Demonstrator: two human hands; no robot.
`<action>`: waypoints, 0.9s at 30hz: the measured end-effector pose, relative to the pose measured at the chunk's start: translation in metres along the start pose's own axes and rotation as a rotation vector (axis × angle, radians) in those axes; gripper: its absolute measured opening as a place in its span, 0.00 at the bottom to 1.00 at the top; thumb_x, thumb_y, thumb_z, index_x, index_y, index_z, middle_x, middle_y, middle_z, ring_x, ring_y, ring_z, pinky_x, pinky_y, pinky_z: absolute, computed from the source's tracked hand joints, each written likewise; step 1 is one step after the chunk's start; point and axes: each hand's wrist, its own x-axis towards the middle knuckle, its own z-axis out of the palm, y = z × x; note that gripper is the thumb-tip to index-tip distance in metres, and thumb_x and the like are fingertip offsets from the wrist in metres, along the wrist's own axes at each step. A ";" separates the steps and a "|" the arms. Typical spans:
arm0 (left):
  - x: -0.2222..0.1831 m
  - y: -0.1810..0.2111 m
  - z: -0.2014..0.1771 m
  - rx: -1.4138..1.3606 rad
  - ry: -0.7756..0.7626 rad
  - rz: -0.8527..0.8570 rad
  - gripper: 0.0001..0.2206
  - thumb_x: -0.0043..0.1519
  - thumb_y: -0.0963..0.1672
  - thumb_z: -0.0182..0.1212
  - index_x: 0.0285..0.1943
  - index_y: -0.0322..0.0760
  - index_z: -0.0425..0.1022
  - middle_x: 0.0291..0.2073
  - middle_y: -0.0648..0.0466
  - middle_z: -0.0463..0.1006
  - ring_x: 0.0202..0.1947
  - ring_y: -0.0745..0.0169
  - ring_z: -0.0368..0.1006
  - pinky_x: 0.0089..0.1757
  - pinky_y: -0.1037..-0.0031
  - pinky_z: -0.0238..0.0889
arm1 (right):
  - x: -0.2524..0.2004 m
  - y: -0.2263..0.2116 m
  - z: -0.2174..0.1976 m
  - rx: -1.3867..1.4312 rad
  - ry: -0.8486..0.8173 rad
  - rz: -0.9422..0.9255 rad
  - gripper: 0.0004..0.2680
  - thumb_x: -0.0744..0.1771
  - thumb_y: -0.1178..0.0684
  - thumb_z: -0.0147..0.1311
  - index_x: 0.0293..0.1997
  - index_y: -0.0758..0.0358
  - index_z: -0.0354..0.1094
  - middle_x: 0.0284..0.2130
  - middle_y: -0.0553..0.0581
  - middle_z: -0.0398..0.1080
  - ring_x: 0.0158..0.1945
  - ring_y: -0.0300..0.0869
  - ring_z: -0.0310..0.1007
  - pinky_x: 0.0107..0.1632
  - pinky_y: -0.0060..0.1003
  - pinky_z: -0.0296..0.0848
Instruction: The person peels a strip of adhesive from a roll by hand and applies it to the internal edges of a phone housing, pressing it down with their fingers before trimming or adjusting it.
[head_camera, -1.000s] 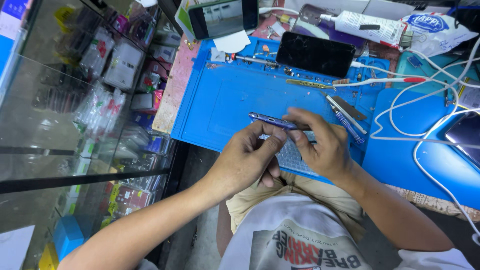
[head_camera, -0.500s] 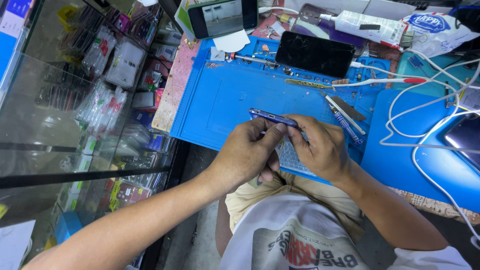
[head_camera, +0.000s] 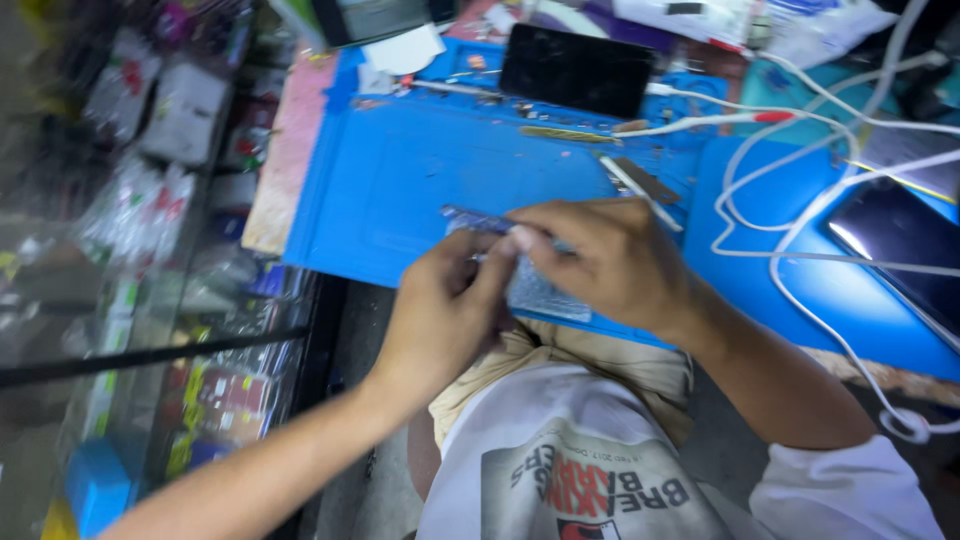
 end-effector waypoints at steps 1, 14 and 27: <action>-0.005 -0.005 0.003 -0.037 0.066 0.020 0.13 0.64 0.47 0.58 0.49 0.31 0.73 0.20 0.54 0.75 0.17 0.71 0.71 0.18 0.79 0.64 | 0.000 -0.002 0.001 -0.017 0.032 -0.031 0.06 0.68 0.58 0.61 0.47 0.68 0.74 0.36 0.60 0.78 0.36 0.48 0.81 0.39 0.39 0.78; -0.011 -0.036 -0.005 -0.125 -0.056 0.331 0.25 0.65 0.40 0.60 0.73 0.30 0.64 0.25 0.56 0.77 0.22 0.76 0.73 0.23 0.82 0.71 | -0.016 0.062 -0.033 -0.337 0.101 0.336 0.06 0.72 0.55 0.54 0.53 0.62 0.73 0.42 0.61 0.75 0.40 0.53 0.78 0.41 0.43 0.76; 0.009 -0.010 -0.013 -0.060 -0.172 0.237 0.20 0.65 0.42 0.57 0.67 0.34 0.66 0.16 0.58 0.72 0.15 0.76 0.70 0.19 0.81 0.65 | -0.037 0.067 -0.028 -0.502 0.194 0.412 0.05 0.68 0.56 0.62 0.44 0.63 0.72 0.34 0.57 0.75 0.34 0.51 0.76 0.36 0.43 0.71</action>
